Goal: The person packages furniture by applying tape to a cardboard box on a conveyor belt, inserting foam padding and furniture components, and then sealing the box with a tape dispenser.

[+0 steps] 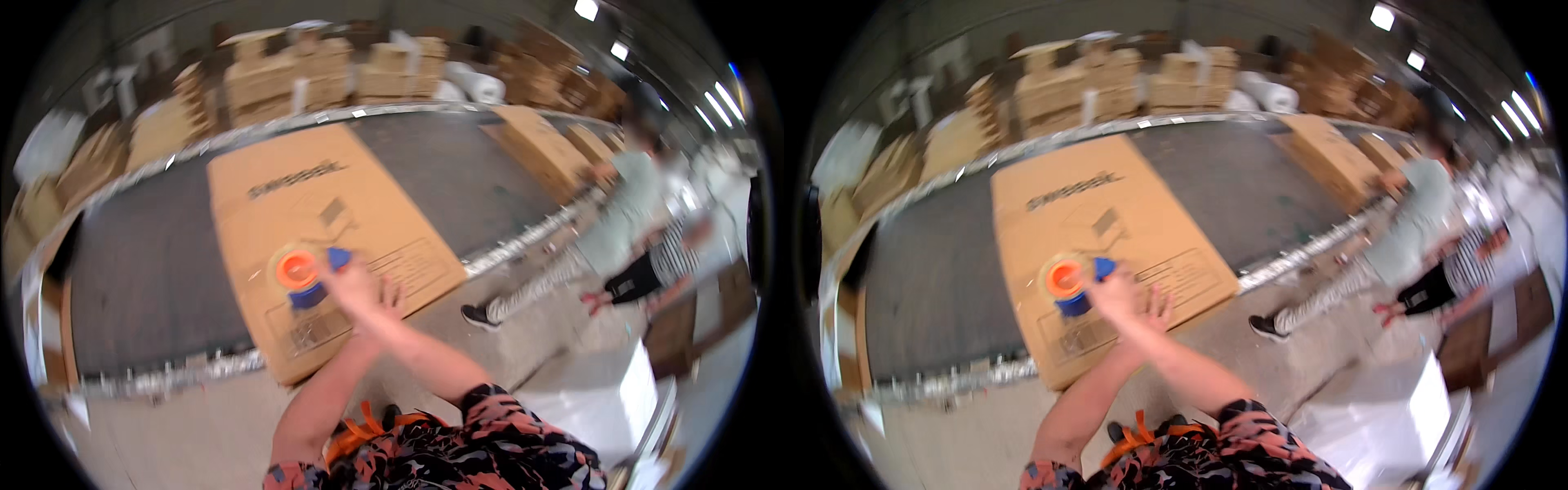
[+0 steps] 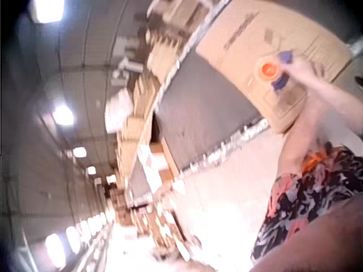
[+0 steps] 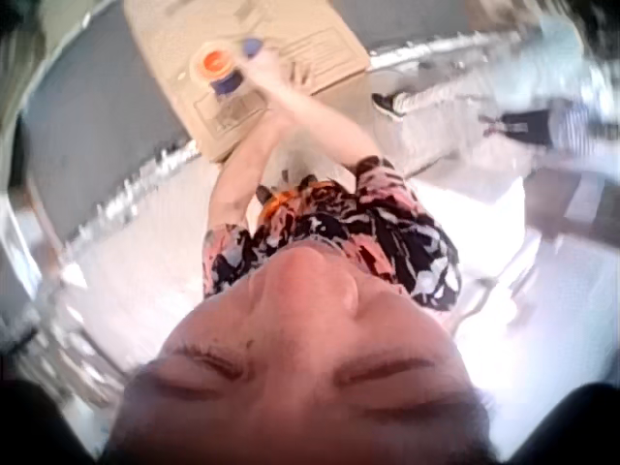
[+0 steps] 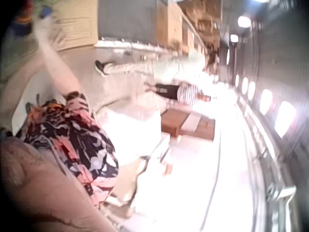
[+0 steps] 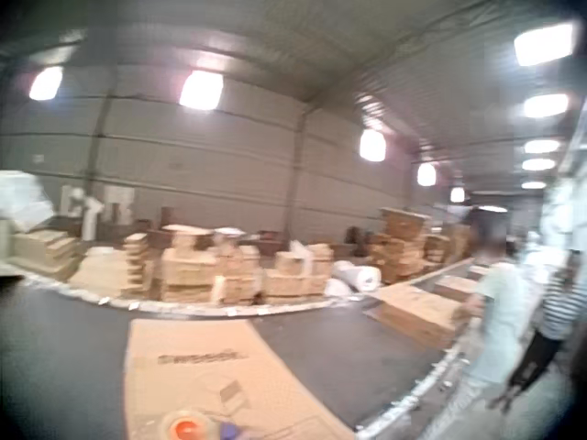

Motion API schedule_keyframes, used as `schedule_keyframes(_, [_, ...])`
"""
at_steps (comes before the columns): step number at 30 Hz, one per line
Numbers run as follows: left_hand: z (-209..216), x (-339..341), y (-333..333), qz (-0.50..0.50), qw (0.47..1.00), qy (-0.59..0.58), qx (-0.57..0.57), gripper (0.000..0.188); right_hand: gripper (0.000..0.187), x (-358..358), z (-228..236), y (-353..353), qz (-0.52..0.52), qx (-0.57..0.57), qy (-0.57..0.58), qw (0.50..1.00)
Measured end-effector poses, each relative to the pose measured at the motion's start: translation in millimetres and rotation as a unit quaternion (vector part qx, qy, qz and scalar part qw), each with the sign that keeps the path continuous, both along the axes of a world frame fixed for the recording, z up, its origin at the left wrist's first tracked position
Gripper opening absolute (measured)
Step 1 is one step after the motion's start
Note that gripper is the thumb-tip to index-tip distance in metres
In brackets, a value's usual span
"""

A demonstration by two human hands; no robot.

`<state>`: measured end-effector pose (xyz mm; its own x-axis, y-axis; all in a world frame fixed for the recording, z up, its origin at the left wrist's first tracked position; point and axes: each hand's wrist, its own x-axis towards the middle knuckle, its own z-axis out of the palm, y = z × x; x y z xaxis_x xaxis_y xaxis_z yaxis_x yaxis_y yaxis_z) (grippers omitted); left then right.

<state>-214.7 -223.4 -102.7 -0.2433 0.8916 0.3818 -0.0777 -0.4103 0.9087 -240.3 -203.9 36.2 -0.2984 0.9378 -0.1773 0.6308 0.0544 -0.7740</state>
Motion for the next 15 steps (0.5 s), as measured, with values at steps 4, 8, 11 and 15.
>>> schedule_keyframes(4, [81, -21, -18, 0.053, 0.609, 0.774, -0.165, 0.06, 0.118, -73, 18, -4, -0.066, -0.133, -0.051, 0.988])
schedule_keyframes(8, [78, -18, -22, 0.093, 0.613, 0.777, -0.108, 0.059, 0.068, -77, 11, 22, -0.098, -0.166, -0.015, 0.981])
schedule_keyframes(11, [16, -41, -5, 0.057, 0.833, 0.549, -0.044, 0.066, 0.042, -27, 0, 47, -0.071, -0.225, 0.336, 0.912])
schedule_keyframes(15, [100, -6, -14, -0.003, 0.604, 0.77, -0.204, 0.087, 0.044, 108, 32, 67, -0.028, -0.411, 0.569, 0.712])
